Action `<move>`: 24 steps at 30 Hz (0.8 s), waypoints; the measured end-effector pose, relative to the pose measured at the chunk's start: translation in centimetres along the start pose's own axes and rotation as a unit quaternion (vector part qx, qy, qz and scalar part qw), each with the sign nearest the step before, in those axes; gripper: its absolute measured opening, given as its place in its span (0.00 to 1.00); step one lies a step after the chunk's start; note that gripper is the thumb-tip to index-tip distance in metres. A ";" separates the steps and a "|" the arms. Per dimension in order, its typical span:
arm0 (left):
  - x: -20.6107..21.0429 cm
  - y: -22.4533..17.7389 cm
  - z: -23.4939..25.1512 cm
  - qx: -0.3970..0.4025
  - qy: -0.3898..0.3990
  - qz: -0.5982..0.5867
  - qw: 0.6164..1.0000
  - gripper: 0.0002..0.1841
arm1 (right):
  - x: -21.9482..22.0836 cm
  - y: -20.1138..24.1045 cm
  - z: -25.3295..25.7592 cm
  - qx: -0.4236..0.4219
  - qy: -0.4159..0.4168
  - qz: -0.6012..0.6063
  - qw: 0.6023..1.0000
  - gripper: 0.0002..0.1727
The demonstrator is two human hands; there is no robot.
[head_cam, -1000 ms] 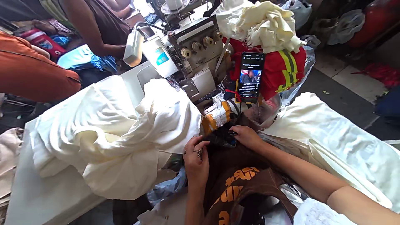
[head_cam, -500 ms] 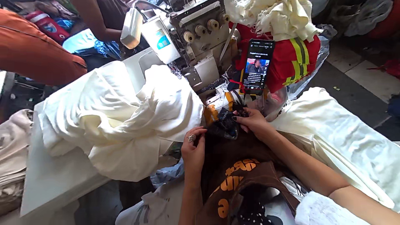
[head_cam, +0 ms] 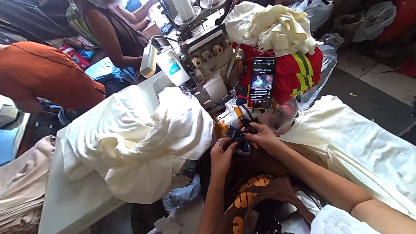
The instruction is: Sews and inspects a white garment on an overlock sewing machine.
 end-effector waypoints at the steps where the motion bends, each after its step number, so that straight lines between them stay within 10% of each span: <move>1: 0.0 0.1 0.1 -0.003 -0.005 0.013 1.000 0.08 | -0.2 -0.3 -0.1 -0.014 -0.013 -0.004 1.000 0.09; 5: -1.4 0.9 -0.1 -0.023 -0.047 0.018 0.998 0.06 | -1.9 -2.2 -0.1 -0.152 -0.024 -0.273 0.950 0.11; 10: -3.2 0.5 -0.6 -0.082 -0.078 -0.163 0.980 0.07 | -0.1 -7.2 -0.1 -0.217 0.161 -0.519 0.811 0.14; 16: -3.8 -0.9 -1.6 -0.153 -0.087 -0.292 0.940 0.03 | 0.7 -5.3 -0.2 -0.137 0.188 -0.414 0.880 0.22; 24: -0.5 -0.5 -1.9 -0.229 -0.051 -0.460 0.856 0.05 | 3.9 -0.4 -0.7 -0.010 0.074 0.050 0.996 0.17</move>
Point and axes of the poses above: each hand's wrist, its own z-axis towards the middle knuckle, its own x-axis out of the palm, y = z × x, the point moved 3 cm from there along z, towards the middle knuckle, and after that the axes turned 14 degrees about -x, right-handed, at the moved point
